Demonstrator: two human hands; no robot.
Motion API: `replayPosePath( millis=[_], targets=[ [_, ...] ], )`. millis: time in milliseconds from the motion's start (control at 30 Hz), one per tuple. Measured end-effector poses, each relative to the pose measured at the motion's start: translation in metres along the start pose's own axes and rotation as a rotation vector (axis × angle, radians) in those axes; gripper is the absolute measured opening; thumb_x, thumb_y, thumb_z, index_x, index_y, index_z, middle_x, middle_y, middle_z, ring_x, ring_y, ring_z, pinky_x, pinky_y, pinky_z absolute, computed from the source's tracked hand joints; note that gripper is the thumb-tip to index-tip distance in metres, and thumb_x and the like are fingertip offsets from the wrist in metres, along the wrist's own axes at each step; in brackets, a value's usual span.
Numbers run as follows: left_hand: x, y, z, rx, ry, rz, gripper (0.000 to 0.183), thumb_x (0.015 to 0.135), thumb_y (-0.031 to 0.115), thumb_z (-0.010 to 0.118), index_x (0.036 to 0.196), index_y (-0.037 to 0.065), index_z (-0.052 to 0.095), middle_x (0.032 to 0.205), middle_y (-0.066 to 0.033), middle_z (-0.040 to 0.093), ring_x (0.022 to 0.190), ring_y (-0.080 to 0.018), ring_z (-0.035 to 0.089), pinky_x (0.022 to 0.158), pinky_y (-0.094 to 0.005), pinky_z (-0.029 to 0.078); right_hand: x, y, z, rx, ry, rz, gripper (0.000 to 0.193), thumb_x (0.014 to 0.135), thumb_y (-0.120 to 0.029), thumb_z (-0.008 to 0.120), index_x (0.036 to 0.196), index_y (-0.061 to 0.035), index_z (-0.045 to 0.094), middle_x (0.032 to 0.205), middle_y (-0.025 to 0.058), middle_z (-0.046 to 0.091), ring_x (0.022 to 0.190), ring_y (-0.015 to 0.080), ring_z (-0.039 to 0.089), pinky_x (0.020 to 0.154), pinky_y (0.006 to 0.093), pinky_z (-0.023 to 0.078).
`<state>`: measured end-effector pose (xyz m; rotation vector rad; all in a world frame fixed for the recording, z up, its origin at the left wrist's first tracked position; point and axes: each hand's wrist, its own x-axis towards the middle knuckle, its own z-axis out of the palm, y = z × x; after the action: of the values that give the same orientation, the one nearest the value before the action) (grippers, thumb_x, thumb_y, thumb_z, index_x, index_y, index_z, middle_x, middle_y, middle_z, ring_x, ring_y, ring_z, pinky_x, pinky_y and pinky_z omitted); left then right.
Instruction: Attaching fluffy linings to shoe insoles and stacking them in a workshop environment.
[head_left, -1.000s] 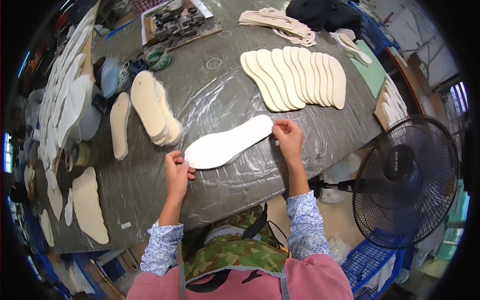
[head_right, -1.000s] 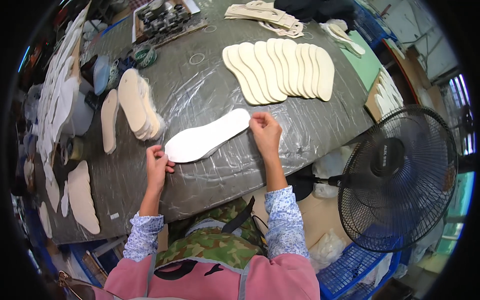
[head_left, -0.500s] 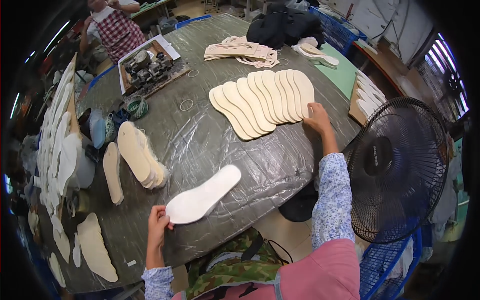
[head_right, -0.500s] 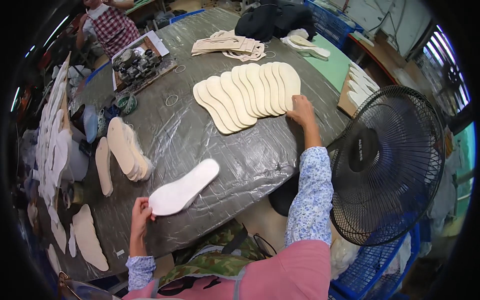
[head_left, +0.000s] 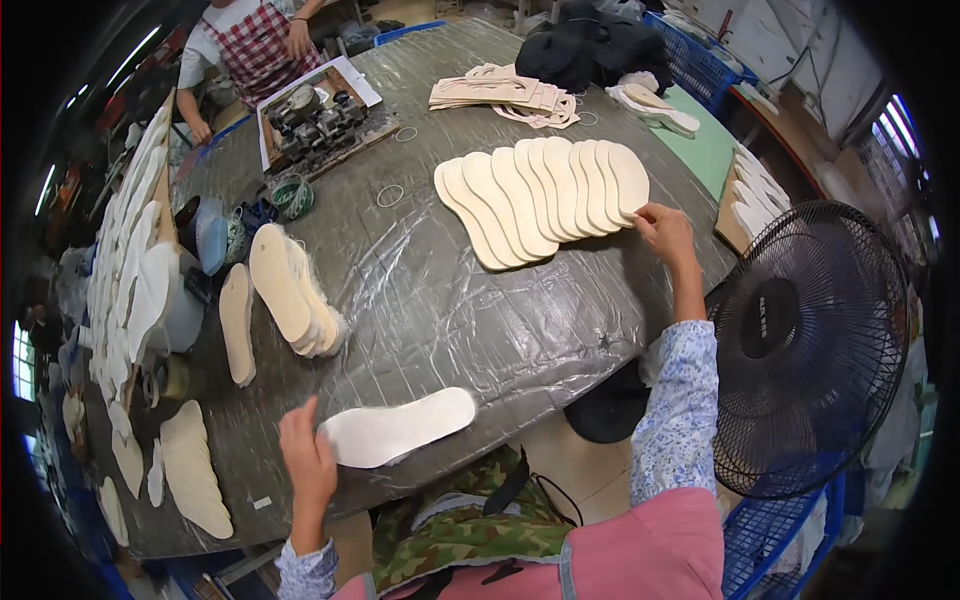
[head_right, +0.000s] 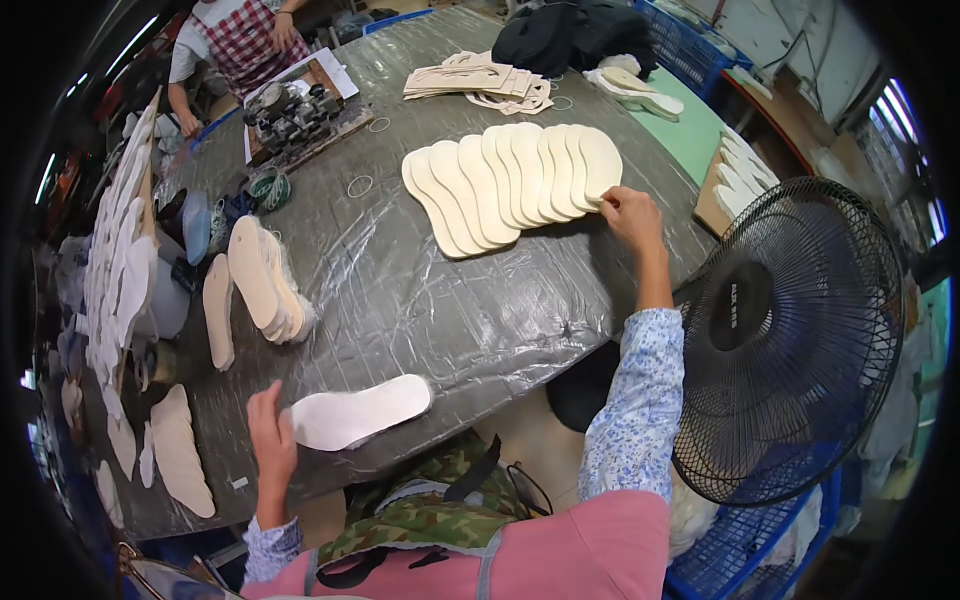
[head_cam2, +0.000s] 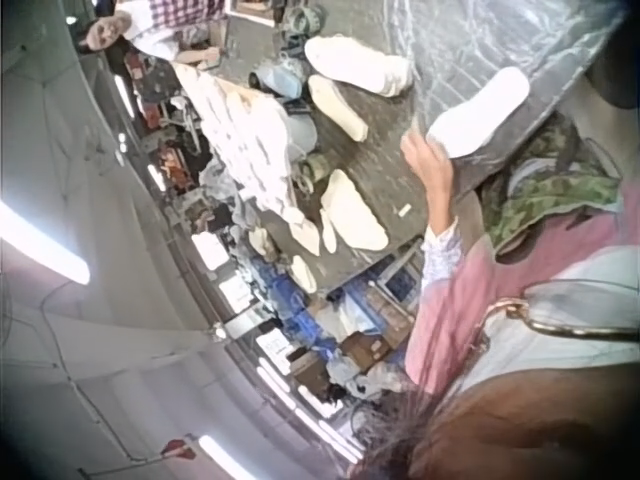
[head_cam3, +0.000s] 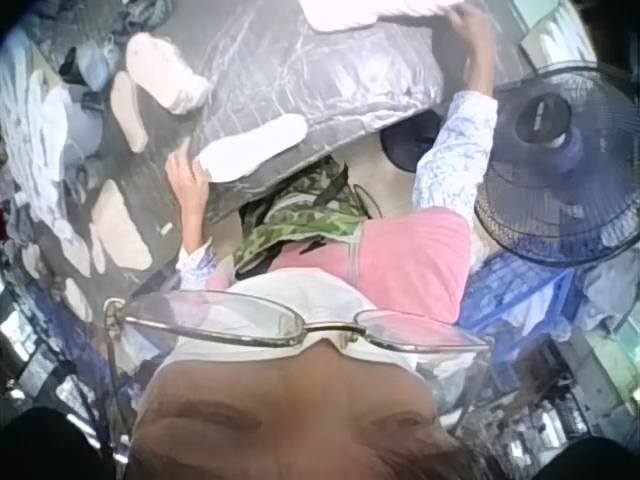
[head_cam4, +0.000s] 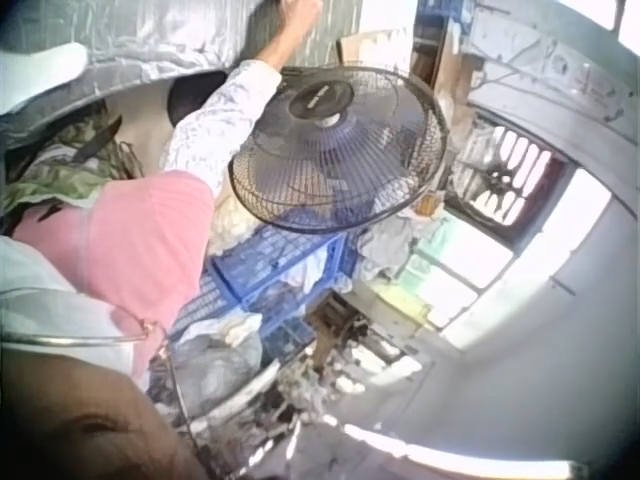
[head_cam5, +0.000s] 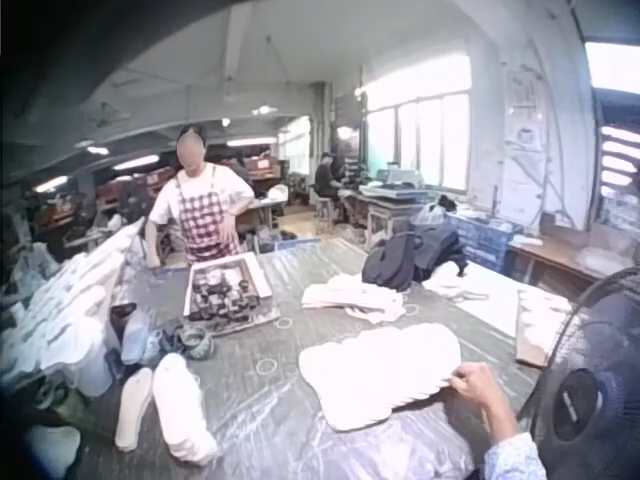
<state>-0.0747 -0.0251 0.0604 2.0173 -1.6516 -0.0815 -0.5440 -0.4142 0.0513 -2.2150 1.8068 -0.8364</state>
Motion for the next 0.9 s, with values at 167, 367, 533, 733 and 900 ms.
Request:
replayPosePath(
  millis=[167, 367, 533, 733, 900],
  targets=[
    [0.106, 0.127, 0.081, -0.271, -0.274, 0.526, 0.046, 0.077, 0.001, 0.057, 0.123, 0.003, 0.056, 0.121, -0.0161, 0.055, 0.119, -0.0356, 0.049, 0.099, -0.0445, 0.036, -0.061, -0.036, 0.013, -0.01, 0.0, -0.123, 0.014, 0.082, -0.021, 0.066, 0.083, -0.0083, 0.071, 0.081, 0.0123, 0.069, 0.076, 0.0315, 0.066, 0.067, 0.0411, 0.052],
    [0.169, 0.192, 0.203, -0.074, -0.136, 0.793, 0.047, 0.086, 0.007, 0.054, 0.133, 0.008, 0.048, 0.132, -0.011, 0.052, 0.128, -0.0323, 0.044, 0.106, -0.0514, 0.03, -0.123, -0.085, 0.056, 0.149, 0.145, -0.183, 0.008, 0.082, -0.012, 0.068, 0.086, -0.0049, 0.068, 0.079, 0.0107, 0.064, 0.072, 0.0299, 0.064, 0.066, 0.039, 0.05],
    [0.163, 0.191, 0.238, -0.185, -0.236, 0.702, 0.048, 0.086, 0.008, 0.054, 0.134, 0.01, 0.046, 0.131, -0.0087, 0.054, 0.127, -0.029, 0.047, 0.109, -0.0547, 0.028, -0.105, -0.066, 0.044, 0.218, 0.244, -0.022, 0.006, 0.083, -0.009, 0.065, 0.081, -0.0032, 0.065, 0.078, 0.0113, 0.061, 0.068, 0.0309, 0.06, 0.062, 0.0392, 0.048],
    [0.167, 0.205, 0.239, -0.185, -0.161, 0.7, 0.022, 0.083, 0.012, 0.057, 0.105, 0.01, 0.06, 0.11, -0.0079, 0.057, 0.11, -0.0279, 0.051, 0.097, -0.0473, 0.035, -0.049, -0.092, -0.102, 0.32, 1.02, -0.04, 0.012, 0.092, -0.009, 0.064, 0.097, 0.0011, 0.066, 0.085, 0.0062, 0.065, 0.073, 0.0127, 0.06, 0.065, 0.0271, 0.049],
    [0.201, 0.203, 0.22, -0.769, -0.185, 0.249, 0.016, 0.08, 0.011, 0.052, 0.089, 0.009, 0.066, 0.097, -0.0104, 0.057, 0.095, -0.0299, 0.054, 0.086, -0.0429, 0.042, -0.075, -0.179, -0.141, 0.683, 1.065, -0.258, 0.02, 0.098, -0.008, 0.055, 0.109, 0.0074, 0.061, 0.099, 0.0132, 0.066, 0.083, 0.0152, 0.063, 0.073, 0.0259, 0.052]
  ],
)
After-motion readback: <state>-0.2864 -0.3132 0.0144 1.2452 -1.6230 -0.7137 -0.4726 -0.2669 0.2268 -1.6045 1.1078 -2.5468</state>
